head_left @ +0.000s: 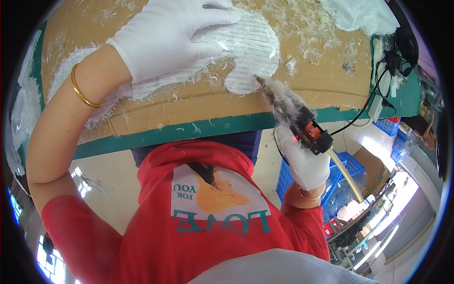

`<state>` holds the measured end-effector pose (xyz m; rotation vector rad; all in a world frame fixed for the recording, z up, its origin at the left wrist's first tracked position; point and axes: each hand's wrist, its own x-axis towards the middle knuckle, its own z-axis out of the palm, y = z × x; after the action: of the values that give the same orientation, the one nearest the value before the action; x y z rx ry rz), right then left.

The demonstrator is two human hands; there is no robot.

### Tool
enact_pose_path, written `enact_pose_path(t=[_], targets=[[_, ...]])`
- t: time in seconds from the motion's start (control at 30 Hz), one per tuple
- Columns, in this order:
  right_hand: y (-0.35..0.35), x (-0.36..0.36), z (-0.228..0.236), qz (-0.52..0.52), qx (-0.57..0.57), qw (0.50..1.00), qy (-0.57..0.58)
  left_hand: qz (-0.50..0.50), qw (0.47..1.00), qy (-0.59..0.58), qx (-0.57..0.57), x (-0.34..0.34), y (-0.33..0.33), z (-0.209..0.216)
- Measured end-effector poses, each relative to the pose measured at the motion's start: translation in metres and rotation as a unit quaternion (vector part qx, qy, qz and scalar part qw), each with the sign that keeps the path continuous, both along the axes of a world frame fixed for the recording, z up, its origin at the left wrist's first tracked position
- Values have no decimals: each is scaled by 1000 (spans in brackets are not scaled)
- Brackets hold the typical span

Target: Applying adhesive and synthetic fiber layers to a mustache-shaped template on a manual workstation.

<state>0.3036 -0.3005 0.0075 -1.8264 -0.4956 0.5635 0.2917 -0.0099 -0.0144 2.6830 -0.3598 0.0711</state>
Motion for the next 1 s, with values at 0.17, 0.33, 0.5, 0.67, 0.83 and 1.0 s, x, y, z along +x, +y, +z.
enact_pose_path(t=[0.17,0.33,0.5,0.67,0.83,1.0], targets=[[11,15,4,4,-124,992,-1,-8,999,-26,-18,-3,6,-6],[26,20,0,34,-166,985,-26,-27,998,-50,-34,-3,5,-7],[35,21,2,24,-171,985,5,-26,998,-50,-37,-7,5,-6],[23,20,4,-3,-219,976,-1,-25,997,-60,-44,-8,8,-7],[12,19,-1,-25,-195,980,3,-26,998,-49,-37,-6,6,-5],[5,15,0,-27,-200,979,11,-28,998,-43,-27,-5,6,-5]])
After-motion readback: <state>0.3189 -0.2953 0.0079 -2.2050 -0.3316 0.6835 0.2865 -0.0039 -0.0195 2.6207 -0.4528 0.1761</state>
